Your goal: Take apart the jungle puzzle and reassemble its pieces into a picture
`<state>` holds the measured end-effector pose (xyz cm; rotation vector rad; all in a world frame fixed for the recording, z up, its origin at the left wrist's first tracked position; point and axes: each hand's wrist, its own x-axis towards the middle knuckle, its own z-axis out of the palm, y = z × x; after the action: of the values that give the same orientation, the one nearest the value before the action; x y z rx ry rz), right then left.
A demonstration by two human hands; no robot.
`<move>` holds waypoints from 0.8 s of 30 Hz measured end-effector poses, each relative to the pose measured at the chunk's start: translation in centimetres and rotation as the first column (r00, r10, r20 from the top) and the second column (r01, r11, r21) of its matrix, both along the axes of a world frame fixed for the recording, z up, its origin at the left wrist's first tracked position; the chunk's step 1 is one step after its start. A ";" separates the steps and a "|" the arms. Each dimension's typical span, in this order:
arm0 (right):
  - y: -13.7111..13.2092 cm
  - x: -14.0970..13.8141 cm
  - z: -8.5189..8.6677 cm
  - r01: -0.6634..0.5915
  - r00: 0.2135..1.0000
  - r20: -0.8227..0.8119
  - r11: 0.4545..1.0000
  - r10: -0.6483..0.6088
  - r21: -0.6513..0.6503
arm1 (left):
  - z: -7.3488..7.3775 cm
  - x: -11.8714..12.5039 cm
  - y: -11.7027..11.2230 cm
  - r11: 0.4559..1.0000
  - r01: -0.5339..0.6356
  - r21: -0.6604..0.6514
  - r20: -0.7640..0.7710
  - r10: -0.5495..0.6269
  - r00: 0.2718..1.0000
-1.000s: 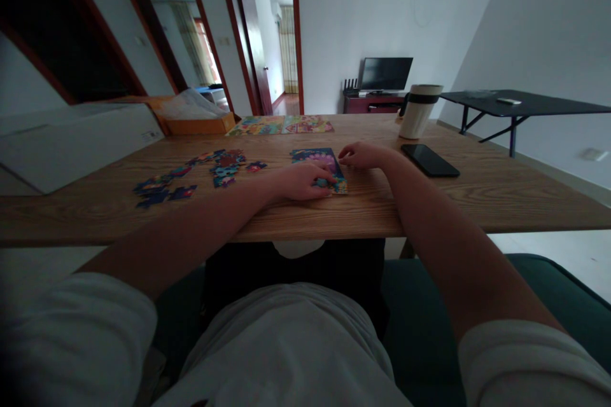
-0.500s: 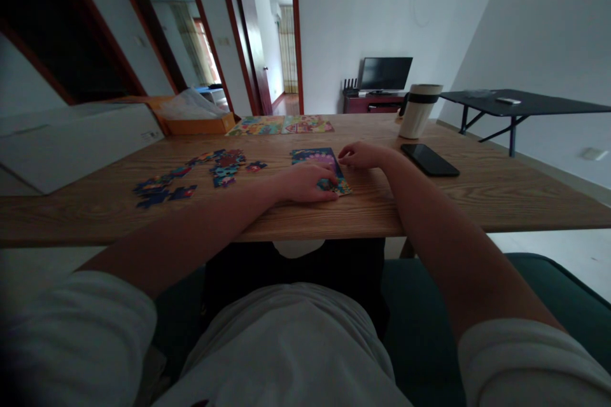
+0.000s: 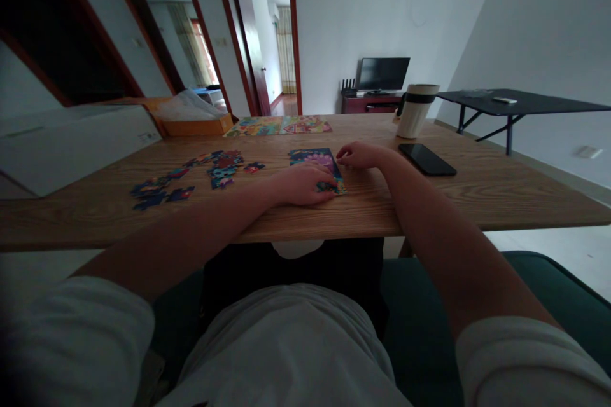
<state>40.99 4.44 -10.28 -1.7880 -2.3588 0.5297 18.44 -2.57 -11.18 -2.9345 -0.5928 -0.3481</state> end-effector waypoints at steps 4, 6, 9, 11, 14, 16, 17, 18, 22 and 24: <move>0.3 0.1 -0.1 -0.001 1.000 -0.008 1.000 0.001 -0.013 | 0.2 -0.2 0.0 1.000 0.005 -0.011 -0.004 -0.005 1.000; 0.3 0.1 -0.1 -0.007 1.000 -0.006 1.000 0.007 -0.015 | 0.2 -0.2 0.0 1.000 0.013 -0.013 -0.017 -0.013 1.000; 0.1 0.1 0.1 -0.008 1.000 0.000 1.000 0.008 -0.015 | 0.2 -0.2 0.0 1.000 0.019 -0.009 -0.028 -0.019 0.999; -0.1 0.0 0.2 -0.004 1.000 0.003 1.000 0.004 -0.015 | 0.1 -0.2 0.1 1.000 0.030 -0.008 -0.027 -0.030 0.999; -0.2 -0.1 0.2 -0.008 1.000 0.010 1.000 0.008 -0.011 | 0.0 -0.2 0.2 0.998 0.057 -0.021 -0.019 -0.057 0.998; -0.1 -0.1 0.2 -0.014 1.000 0.017 1.000 0.014 -0.003 | 0.0 -0.2 0.3 0.997 0.068 -0.033 -0.019 -0.069 0.997; -0.1 -0.1 0.2 -0.013 1.000 0.019 1.000 0.013 0.000 | 0.0 -0.2 0.2 0.997 0.070 -0.038 -0.022 -0.071 0.997; -0.1 -0.1 0.2 -0.010 1.000 0.019 1.000 0.010 0.001 | 0.1 -0.2 0.2 0.997 0.070 -0.043 -0.029 -0.072 0.997; -0.3 -0.2 0.4 -0.007 1.000 0.011 1.000 0.007 -0.003 | 0.2 -0.3 0.0 0.999 0.023 -0.040 -0.063 -0.025 0.998; -0.5 -0.2 0.5 -0.008 1.000 0.017 1.000 0.008 0.003 | 0.2 -0.3 -0.1 1.000 -0.009 -0.029 -0.072 0.007 0.997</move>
<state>40.76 3.92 -9.80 -1.7889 -2.3777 0.5141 18.14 -2.67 -10.94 -2.9571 -0.6040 -0.2339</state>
